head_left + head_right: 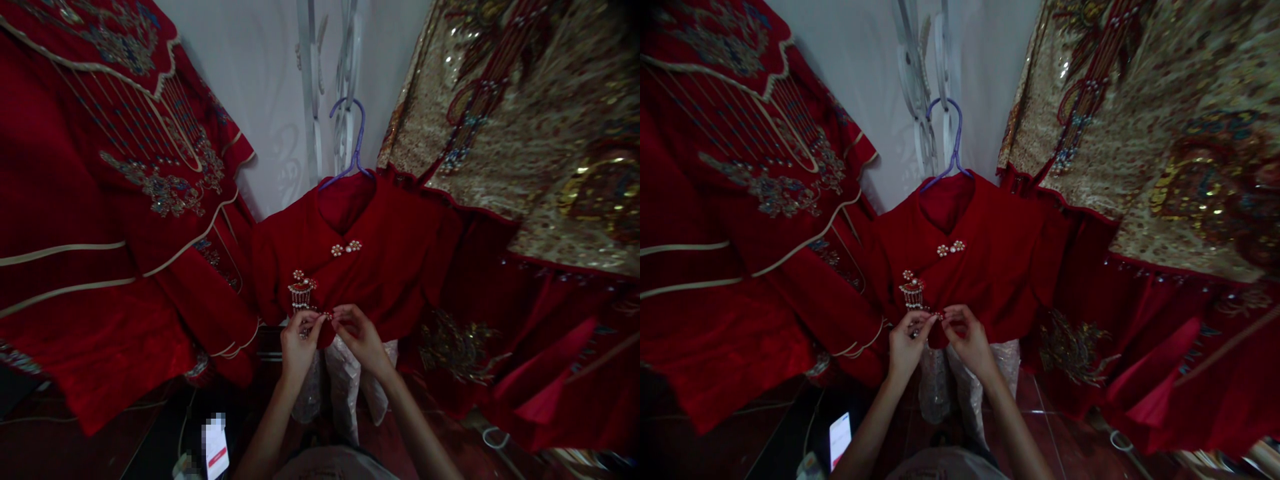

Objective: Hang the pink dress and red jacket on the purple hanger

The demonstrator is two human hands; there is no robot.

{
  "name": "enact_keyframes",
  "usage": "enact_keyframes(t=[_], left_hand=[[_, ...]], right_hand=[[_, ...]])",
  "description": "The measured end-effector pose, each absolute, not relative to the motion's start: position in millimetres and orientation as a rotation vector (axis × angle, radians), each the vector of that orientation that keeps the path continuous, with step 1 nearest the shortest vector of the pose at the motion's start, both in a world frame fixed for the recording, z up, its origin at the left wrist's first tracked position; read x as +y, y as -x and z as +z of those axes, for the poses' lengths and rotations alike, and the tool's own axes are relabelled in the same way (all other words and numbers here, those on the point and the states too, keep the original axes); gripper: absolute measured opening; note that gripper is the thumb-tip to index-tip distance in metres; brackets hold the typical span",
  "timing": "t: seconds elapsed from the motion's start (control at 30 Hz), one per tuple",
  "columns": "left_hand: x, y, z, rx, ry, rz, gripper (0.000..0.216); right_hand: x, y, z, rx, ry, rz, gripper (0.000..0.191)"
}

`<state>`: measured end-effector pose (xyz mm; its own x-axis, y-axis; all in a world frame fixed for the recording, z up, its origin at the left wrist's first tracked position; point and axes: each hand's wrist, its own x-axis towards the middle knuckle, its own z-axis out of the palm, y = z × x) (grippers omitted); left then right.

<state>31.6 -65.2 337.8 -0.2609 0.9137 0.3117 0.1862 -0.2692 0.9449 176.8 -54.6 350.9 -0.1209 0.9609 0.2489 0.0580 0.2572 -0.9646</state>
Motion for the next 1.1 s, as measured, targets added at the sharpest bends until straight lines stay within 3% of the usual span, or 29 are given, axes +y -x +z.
enact_keyframes(t=[0.2, 0.43, 0.67, 1.1], left_hand=[[-64, -31, 363, 1.032, -1.339, 1.287, 0.022], [-32, -24, 391, 1.072, -0.882, 1.716, 0.033], [-33, -27, 398, 0.903, -0.656, 1.714, 0.03], [-22, -39, 396, 1.029, -0.708, 1.728, 0.023]], right_hand=[[-59, -185, 361, -1.346, 0.966, 1.148, 0.028], [-72, -217, 395, -1.263, 0.915, 1.284, 0.038], [-84, -221, 397, -1.279, 0.883, 1.352, 0.035], [-88, -215, 395, -1.311, 0.85, 1.415, 0.029]])
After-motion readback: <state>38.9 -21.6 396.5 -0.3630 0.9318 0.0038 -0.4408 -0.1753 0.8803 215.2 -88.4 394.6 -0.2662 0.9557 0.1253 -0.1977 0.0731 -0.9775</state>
